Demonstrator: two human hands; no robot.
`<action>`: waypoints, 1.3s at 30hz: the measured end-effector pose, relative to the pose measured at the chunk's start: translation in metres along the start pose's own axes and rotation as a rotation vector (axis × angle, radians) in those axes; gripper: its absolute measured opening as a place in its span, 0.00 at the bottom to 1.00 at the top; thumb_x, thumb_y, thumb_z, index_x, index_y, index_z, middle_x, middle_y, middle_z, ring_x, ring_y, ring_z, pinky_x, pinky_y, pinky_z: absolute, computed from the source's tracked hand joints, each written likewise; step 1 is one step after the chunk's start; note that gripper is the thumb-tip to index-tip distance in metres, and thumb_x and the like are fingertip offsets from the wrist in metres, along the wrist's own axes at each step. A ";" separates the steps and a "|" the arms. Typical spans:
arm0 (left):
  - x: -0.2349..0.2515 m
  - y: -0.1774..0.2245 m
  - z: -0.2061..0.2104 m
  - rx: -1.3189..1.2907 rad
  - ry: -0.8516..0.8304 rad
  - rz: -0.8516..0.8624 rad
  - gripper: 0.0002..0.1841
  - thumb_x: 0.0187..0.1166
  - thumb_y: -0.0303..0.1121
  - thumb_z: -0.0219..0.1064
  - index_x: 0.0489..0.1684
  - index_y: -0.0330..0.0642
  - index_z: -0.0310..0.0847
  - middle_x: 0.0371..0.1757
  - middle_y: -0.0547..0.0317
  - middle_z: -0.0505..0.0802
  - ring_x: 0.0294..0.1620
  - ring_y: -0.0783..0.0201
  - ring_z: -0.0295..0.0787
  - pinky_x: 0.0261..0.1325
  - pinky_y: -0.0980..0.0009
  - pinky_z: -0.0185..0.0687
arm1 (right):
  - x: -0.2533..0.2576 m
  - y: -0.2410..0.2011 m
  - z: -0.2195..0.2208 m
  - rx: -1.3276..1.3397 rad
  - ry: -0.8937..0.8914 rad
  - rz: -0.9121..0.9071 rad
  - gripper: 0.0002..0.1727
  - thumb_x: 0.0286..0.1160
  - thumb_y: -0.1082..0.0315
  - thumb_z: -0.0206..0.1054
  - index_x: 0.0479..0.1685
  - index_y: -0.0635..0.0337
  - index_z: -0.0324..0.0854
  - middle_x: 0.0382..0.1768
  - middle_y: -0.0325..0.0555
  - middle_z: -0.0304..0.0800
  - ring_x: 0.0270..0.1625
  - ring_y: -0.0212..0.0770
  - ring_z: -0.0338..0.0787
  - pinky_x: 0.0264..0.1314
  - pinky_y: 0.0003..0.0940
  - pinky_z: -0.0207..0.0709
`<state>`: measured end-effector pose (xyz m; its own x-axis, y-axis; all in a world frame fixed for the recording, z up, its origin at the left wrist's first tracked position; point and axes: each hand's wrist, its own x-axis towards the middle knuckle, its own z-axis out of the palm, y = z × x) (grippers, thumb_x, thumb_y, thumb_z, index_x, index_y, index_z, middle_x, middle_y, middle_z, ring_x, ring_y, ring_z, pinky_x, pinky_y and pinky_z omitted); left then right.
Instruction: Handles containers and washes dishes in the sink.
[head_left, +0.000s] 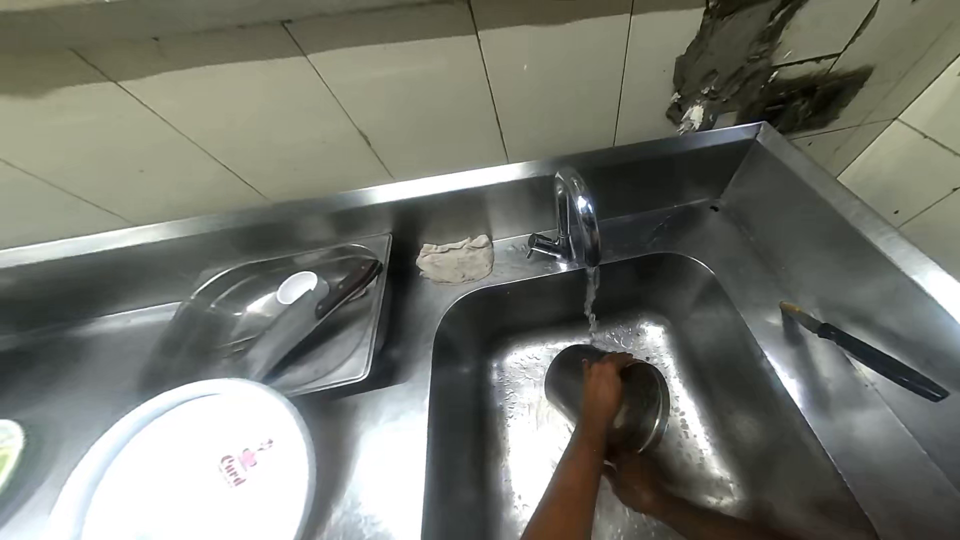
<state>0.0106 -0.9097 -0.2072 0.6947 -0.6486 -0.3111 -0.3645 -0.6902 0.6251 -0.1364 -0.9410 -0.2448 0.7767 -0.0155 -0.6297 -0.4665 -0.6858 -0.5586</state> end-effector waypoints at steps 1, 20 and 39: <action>0.001 0.000 -0.001 0.011 0.000 0.006 0.23 0.82 0.21 0.59 0.73 0.52 0.85 0.75 0.58 0.87 0.78 0.52 0.81 0.86 0.40 0.60 | -0.006 -0.027 -0.003 0.205 0.092 0.016 0.26 0.88 0.63 0.58 0.77 0.72 0.73 0.73 0.67 0.81 0.80 0.57 0.78 0.86 0.49 0.63; -0.021 -0.031 0.014 -0.190 0.332 0.065 0.25 0.78 0.13 0.55 0.67 0.45 0.89 0.75 0.57 0.88 0.84 0.55 0.75 0.90 0.41 0.52 | 0.011 0.004 0.051 0.193 0.668 -0.258 0.17 0.76 0.74 0.64 0.57 0.79 0.85 0.59 0.69 0.90 0.66 0.62 0.89 0.76 0.50 0.77; -0.010 -0.024 0.012 -0.150 0.211 0.122 0.30 0.76 0.19 0.60 0.82 0.47 0.76 0.85 0.57 0.78 0.90 0.54 0.63 0.90 0.34 0.43 | 0.020 -0.003 0.027 0.220 0.716 -0.245 0.18 0.80 0.65 0.64 0.51 0.76 0.87 0.53 0.66 0.92 0.60 0.59 0.92 0.70 0.47 0.81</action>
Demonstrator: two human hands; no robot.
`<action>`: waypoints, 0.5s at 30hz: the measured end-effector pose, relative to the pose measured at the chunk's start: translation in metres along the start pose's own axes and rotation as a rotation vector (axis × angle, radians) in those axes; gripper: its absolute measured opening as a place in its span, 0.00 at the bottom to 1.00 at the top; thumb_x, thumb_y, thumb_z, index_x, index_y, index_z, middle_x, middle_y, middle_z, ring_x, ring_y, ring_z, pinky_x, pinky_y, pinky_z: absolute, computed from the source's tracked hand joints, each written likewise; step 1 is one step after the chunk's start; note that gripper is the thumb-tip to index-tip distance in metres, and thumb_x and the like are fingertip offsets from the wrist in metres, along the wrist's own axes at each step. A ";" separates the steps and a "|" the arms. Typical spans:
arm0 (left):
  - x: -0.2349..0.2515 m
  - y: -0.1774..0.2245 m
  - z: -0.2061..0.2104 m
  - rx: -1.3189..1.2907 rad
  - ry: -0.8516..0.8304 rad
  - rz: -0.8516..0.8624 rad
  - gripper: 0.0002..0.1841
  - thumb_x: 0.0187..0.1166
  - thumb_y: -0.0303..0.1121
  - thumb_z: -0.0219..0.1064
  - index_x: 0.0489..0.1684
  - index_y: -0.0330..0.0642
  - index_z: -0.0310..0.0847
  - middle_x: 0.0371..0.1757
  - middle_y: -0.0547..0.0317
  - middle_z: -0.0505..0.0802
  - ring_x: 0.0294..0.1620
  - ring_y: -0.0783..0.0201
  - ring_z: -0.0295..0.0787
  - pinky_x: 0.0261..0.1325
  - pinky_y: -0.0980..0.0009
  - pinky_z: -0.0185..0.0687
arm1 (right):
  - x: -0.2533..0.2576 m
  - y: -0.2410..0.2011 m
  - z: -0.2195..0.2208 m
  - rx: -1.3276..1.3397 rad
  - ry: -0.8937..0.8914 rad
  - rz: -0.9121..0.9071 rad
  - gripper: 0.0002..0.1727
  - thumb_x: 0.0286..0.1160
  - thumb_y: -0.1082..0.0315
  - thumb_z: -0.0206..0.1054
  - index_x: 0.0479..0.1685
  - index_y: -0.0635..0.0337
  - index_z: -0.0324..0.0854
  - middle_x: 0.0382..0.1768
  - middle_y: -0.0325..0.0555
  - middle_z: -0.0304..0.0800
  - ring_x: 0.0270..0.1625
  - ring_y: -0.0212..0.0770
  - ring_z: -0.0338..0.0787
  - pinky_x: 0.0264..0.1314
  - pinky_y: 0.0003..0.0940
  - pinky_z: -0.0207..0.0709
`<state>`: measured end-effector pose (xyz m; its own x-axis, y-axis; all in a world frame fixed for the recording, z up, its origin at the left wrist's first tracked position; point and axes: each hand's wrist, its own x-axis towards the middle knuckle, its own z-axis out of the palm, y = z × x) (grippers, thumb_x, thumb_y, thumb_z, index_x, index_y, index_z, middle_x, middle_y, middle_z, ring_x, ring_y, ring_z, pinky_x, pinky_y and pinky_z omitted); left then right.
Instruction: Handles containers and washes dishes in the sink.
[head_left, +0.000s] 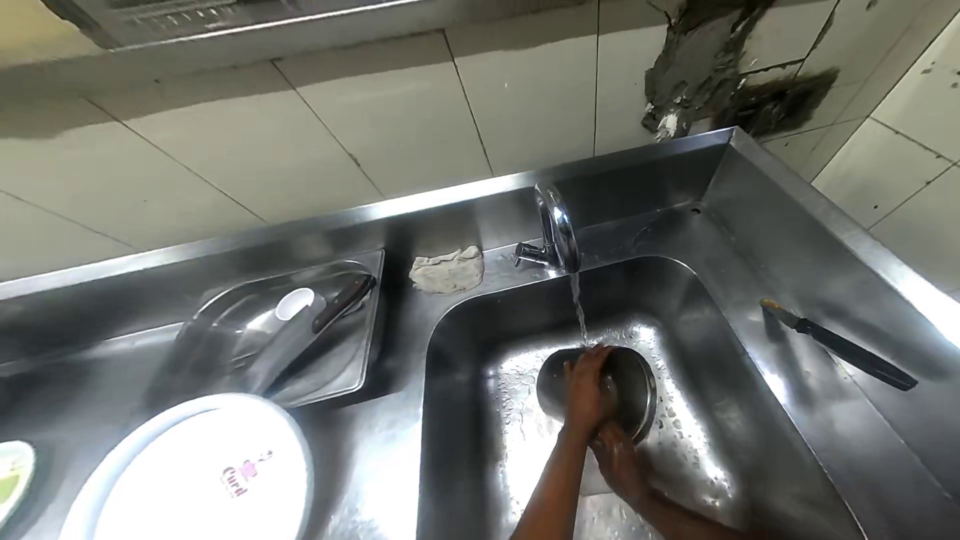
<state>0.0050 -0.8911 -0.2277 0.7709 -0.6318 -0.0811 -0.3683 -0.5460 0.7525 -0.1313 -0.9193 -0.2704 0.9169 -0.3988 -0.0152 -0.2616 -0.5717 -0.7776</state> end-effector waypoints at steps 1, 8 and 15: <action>-0.008 -0.002 0.000 -0.019 0.025 -0.043 0.32 0.76 0.18 0.58 0.83 0.48 0.74 0.86 0.57 0.76 0.91 0.56 0.62 0.93 0.40 0.42 | 0.003 -0.018 0.002 0.084 0.028 0.094 0.19 0.80 0.69 0.64 0.57 0.79 0.84 0.56 0.68 0.90 0.63 0.59 0.90 0.74 0.46 0.78; -0.009 0.007 -0.004 0.122 -0.169 -0.062 0.25 0.81 0.18 0.55 0.70 0.50 0.87 0.77 0.60 0.86 0.84 0.59 0.74 0.93 0.46 0.49 | -0.030 0.015 -0.013 -0.089 -0.392 0.024 0.23 0.86 0.69 0.57 0.71 0.78 0.76 0.72 0.69 0.81 0.79 0.60 0.79 0.86 0.48 0.64; 0.007 0.010 -0.010 0.160 -0.224 -0.043 0.23 0.77 0.21 0.65 0.69 0.51 0.88 0.73 0.58 0.89 0.76 0.51 0.82 0.83 0.47 0.68 | -0.011 0.133 -0.069 -0.558 -0.317 -0.459 0.28 0.80 0.79 0.53 0.81 0.58 0.76 0.85 0.45 0.72 0.89 0.50 0.67 0.88 0.72 0.49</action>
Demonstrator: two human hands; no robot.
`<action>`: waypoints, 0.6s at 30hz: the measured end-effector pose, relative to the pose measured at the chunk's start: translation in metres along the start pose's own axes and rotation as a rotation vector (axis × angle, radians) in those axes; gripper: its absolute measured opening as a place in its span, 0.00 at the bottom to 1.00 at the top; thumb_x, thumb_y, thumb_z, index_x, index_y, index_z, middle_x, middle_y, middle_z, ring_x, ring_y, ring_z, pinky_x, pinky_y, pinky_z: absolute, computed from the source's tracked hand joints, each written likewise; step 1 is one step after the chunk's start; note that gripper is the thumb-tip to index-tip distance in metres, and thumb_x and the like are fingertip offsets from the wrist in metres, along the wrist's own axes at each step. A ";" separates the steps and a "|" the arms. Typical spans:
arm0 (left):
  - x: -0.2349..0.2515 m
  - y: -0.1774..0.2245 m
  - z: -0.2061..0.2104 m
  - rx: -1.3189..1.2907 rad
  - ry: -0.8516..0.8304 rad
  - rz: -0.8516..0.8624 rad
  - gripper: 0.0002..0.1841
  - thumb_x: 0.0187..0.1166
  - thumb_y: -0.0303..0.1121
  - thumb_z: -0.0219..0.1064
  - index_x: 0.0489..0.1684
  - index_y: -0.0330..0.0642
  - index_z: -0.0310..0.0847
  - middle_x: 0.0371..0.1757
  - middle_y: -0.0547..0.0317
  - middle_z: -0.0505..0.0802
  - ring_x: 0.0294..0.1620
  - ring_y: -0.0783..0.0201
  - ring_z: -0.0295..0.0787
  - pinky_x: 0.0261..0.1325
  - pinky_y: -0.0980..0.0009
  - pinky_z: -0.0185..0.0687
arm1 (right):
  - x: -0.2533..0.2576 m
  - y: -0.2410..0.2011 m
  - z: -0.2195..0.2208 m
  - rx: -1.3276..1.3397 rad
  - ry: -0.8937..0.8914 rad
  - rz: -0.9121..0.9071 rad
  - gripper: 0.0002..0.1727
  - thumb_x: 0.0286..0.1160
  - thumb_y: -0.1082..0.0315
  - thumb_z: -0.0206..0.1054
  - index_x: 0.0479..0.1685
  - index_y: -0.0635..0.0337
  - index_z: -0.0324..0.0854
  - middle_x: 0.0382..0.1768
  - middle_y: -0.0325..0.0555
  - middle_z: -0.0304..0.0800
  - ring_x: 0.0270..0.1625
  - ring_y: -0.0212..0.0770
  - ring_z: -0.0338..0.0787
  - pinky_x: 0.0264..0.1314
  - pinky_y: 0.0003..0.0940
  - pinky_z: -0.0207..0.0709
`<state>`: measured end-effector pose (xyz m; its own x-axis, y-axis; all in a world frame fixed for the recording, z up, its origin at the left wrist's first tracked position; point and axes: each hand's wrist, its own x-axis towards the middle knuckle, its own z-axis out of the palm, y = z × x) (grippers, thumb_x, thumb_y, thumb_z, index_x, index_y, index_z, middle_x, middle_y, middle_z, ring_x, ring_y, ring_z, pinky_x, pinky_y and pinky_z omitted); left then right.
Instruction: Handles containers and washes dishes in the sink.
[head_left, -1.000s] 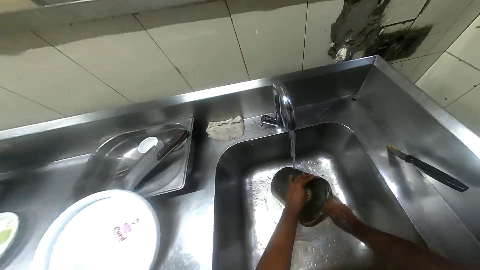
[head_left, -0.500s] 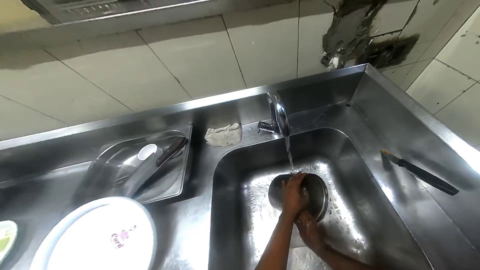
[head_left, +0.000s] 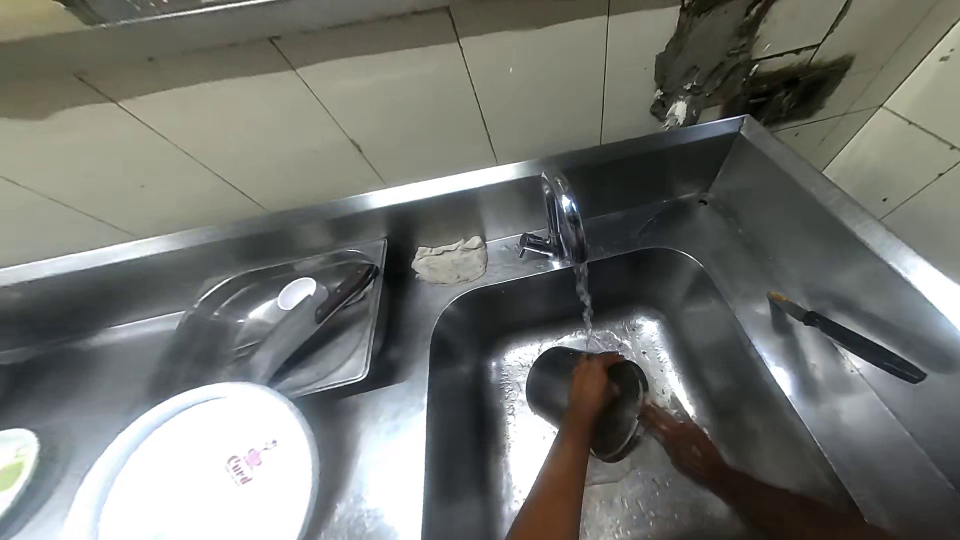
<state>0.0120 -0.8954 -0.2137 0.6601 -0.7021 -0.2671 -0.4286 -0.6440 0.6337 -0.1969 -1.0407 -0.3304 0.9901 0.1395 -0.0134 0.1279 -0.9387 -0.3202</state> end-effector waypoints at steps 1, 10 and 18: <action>0.001 0.001 0.000 -0.005 -0.001 -0.020 0.23 0.78 0.21 0.64 0.69 0.51 0.87 0.73 0.58 0.89 0.76 0.51 0.82 0.84 0.48 0.67 | -0.007 -0.027 0.005 0.100 0.012 0.084 0.29 0.78 0.79 0.55 0.81 0.60 0.76 0.84 0.48 0.74 0.88 0.52 0.69 0.89 0.72 0.48; -0.008 0.008 -0.001 -0.020 0.000 -0.022 0.22 0.78 0.20 0.63 0.67 0.50 0.89 0.72 0.59 0.90 0.76 0.52 0.82 0.85 0.48 0.65 | 0.001 -0.027 -0.027 0.228 -0.189 0.157 0.26 0.86 0.75 0.48 0.80 0.59 0.78 0.84 0.50 0.73 0.92 0.57 0.61 0.90 0.77 0.31; -0.011 0.008 0.003 -0.022 0.001 -0.035 0.22 0.78 0.20 0.63 0.67 0.51 0.89 0.72 0.60 0.89 0.78 0.52 0.80 0.83 0.48 0.67 | 0.010 -0.029 -0.016 0.267 -0.085 0.194 0.19 0.82 0.72 0.54 0.59 0.62 0.90 0.66 0.55 0.89 0.75 0.56 0.82 0.84 0.56 0.65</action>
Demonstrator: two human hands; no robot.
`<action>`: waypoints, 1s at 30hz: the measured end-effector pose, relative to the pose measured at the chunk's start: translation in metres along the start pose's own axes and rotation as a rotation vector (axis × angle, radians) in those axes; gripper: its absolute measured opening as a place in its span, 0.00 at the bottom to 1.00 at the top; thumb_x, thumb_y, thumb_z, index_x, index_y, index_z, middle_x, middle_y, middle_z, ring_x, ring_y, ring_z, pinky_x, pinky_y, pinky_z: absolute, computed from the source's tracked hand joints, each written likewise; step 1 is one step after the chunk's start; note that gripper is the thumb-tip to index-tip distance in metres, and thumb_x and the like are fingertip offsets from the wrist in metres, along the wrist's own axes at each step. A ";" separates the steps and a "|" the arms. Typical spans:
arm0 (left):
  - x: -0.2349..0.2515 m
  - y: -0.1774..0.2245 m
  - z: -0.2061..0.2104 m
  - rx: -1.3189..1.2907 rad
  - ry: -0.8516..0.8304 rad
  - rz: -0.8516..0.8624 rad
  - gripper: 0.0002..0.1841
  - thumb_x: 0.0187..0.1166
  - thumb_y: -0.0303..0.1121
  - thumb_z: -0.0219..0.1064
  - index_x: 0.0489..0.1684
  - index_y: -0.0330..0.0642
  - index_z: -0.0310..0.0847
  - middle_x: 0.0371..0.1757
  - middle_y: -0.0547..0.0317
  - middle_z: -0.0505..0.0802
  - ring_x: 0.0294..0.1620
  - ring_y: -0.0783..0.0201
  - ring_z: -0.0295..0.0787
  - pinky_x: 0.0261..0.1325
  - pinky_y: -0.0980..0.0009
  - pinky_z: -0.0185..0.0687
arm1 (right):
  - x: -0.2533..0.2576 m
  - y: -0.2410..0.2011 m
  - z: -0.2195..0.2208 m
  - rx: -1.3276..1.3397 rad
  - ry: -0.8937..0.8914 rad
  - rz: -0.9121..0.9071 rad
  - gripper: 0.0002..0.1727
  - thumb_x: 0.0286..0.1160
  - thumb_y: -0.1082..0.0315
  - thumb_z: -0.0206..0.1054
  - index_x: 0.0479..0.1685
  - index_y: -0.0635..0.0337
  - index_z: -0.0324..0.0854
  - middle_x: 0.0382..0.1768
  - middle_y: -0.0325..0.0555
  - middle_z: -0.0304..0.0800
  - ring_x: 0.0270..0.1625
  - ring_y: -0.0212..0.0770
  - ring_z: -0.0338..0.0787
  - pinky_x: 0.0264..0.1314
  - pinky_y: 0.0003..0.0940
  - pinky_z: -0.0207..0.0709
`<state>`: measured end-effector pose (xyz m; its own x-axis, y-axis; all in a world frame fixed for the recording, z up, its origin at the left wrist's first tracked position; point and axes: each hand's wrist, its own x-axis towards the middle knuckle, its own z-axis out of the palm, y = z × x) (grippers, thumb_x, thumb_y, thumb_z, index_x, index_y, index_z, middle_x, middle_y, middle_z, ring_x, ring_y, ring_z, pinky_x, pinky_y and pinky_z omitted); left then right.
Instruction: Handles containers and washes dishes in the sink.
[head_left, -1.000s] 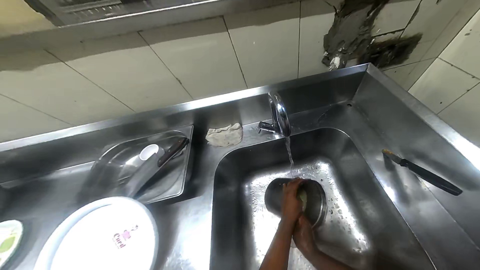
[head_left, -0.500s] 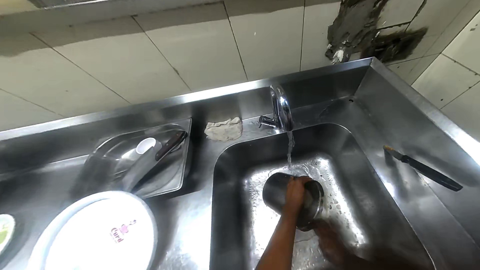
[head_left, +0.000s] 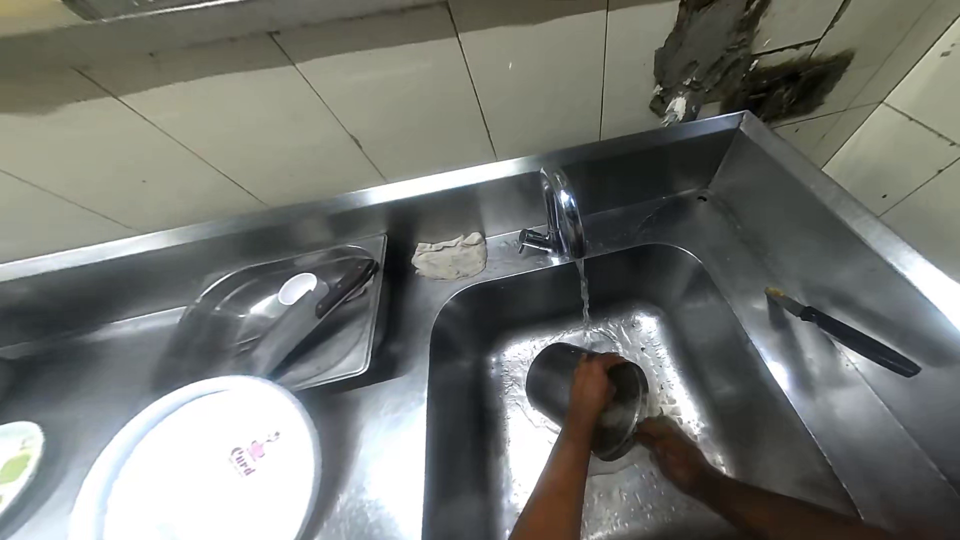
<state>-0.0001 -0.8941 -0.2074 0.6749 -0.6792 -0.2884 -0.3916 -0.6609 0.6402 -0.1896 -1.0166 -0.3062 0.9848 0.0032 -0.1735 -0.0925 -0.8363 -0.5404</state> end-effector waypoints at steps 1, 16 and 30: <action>0.001 0.000 0.003 -0.001 0.007 0.007 0.22 0.78 0.21 0.63 0.67 0.50 0.89 0.72 0.60 0.90 0.77 0.53 0.81 0.85 0.49 0.66 | 0.002 -0.004 0.004 -0.005 -0.009 0.018 0.17 0.81 0.73 0.56 0.56 0.64 0.91 0.63 0.58 0.90 0.72 0.58 0.85 0.80 0.54 0.71; 0.000 0.001 0.005 0.010 -0.002 0.033 0.23 0.77 0.19 0.61 0.68 0.49 0.88 0.73 0.59 0.89 0.78 0.56 0.81 0.91 0.48 0.55 | 0.031 -0.022 -0.015 -0.110 -0.325 0.198 0.20 0.87 0.77 0.47 0.68 0.75 0.79 0.73 0.68 0.78 0.78 0.62 0.77 0.83 0.48 0.68; -0.004 -0.001 -0.002 -0.029 0.051 -0.004 0.22 0.77 0.19 0.63 0.68 0.48 0.88 0.72 0.57 0.90 0.76 0.54 0.83 0.90 0.47 0.57 | 0.033 -0.033 -0.024 -0.149 -0.450 0.258 0.20 0.87 0.78 0.48 0.71 0.78 0.75 0.78 0.72 0.71 0.81 0.67 0.72 0.84 0.52 0.66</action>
<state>-0.0010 -0.8904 -0.2050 0.7077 -0.6588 -0.2552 -0.3707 -0.6538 0.6597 -0.1500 -1.0026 -0.2744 0.7697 -0.0061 -0.6384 -0.2693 -0.9097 -0.3161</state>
